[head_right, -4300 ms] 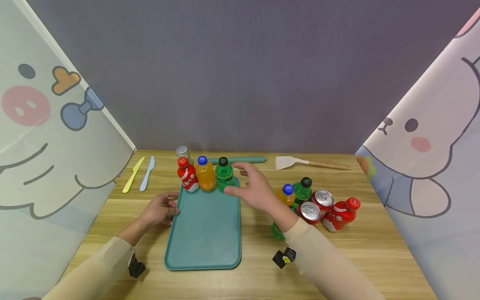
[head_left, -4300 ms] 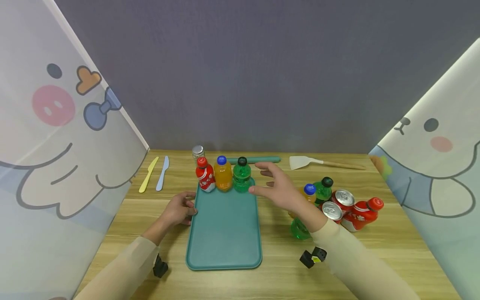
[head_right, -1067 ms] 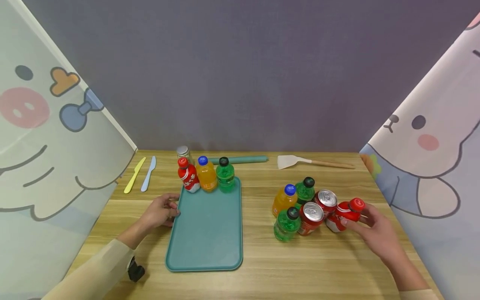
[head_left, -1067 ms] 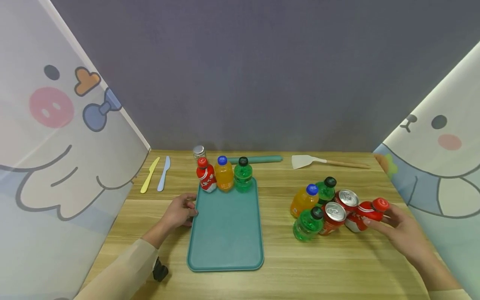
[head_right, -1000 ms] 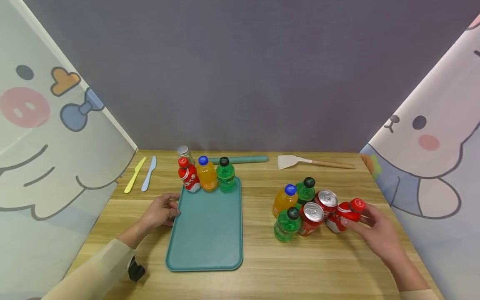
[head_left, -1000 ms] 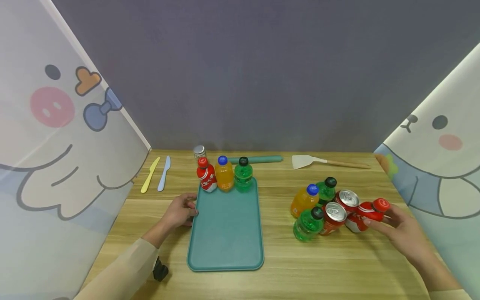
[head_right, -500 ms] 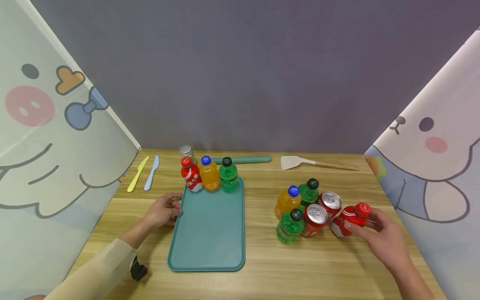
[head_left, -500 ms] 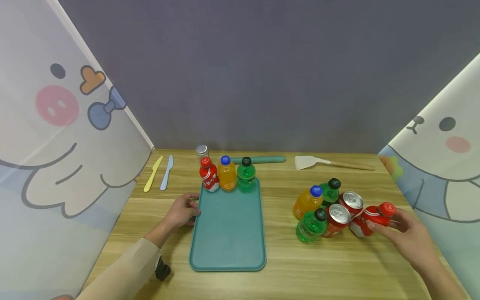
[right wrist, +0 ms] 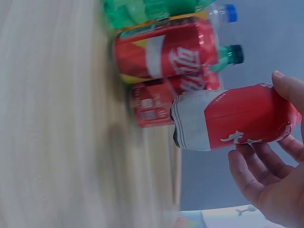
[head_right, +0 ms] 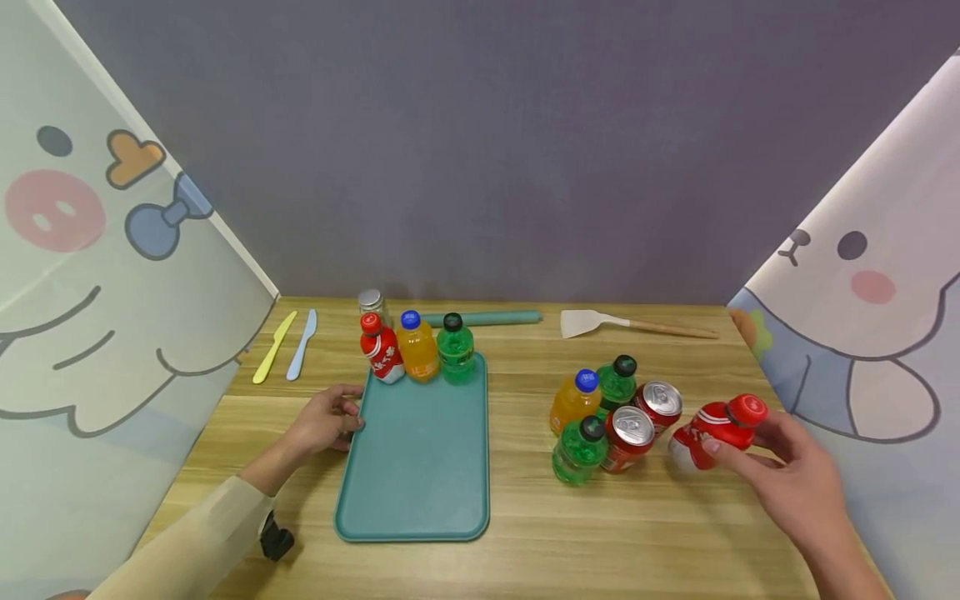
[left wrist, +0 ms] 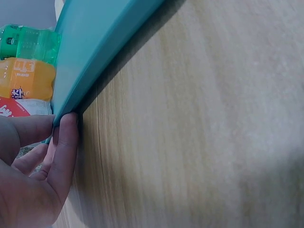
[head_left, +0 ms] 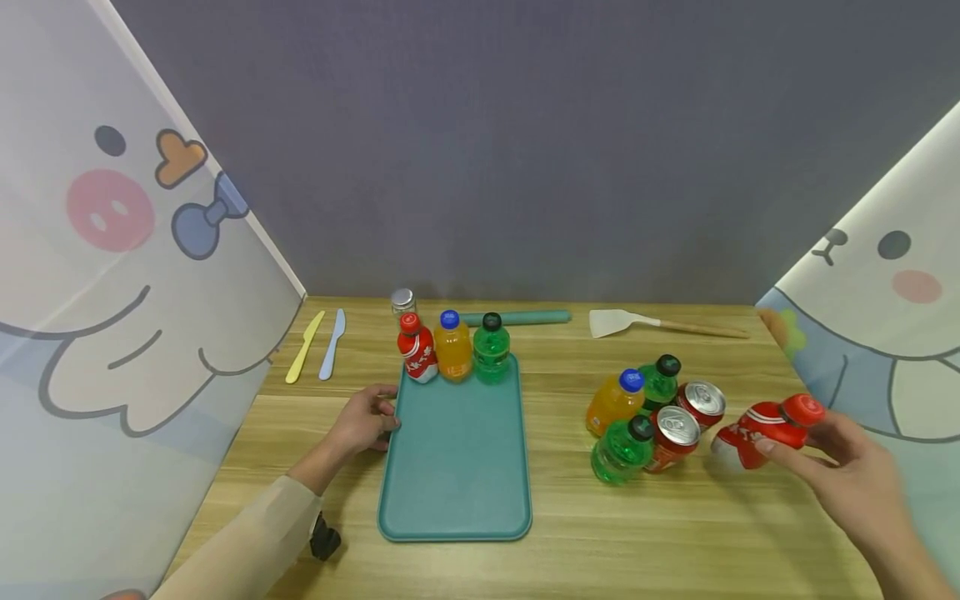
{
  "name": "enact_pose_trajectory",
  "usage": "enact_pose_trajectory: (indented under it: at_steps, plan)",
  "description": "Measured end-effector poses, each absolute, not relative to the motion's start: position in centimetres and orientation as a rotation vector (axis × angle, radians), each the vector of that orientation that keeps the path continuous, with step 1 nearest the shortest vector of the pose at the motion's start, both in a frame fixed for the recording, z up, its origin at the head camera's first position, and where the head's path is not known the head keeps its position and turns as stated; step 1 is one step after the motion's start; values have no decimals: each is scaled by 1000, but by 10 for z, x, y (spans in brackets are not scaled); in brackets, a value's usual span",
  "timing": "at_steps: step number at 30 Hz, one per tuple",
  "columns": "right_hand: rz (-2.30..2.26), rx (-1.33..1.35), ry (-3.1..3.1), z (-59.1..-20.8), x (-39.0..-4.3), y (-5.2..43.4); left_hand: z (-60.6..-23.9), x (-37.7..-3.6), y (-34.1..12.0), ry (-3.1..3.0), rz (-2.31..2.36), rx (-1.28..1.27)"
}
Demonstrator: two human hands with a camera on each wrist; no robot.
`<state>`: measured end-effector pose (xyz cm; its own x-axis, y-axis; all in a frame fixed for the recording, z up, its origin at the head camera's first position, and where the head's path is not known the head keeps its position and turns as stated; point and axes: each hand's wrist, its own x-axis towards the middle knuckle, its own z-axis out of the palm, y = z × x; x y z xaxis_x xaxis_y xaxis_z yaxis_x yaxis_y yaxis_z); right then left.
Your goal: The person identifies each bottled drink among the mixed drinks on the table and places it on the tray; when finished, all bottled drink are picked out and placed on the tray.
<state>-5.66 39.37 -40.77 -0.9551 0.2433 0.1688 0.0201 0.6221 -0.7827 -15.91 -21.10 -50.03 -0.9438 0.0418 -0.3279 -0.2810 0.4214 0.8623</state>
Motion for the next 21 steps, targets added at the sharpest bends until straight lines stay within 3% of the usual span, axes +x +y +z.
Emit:
enact_pose_trajectory:
  at_steps: [21]
  plan:
    - [1232,-108,-2447,-341,-55,369,-501,-159,-213,2376,1540,-193]
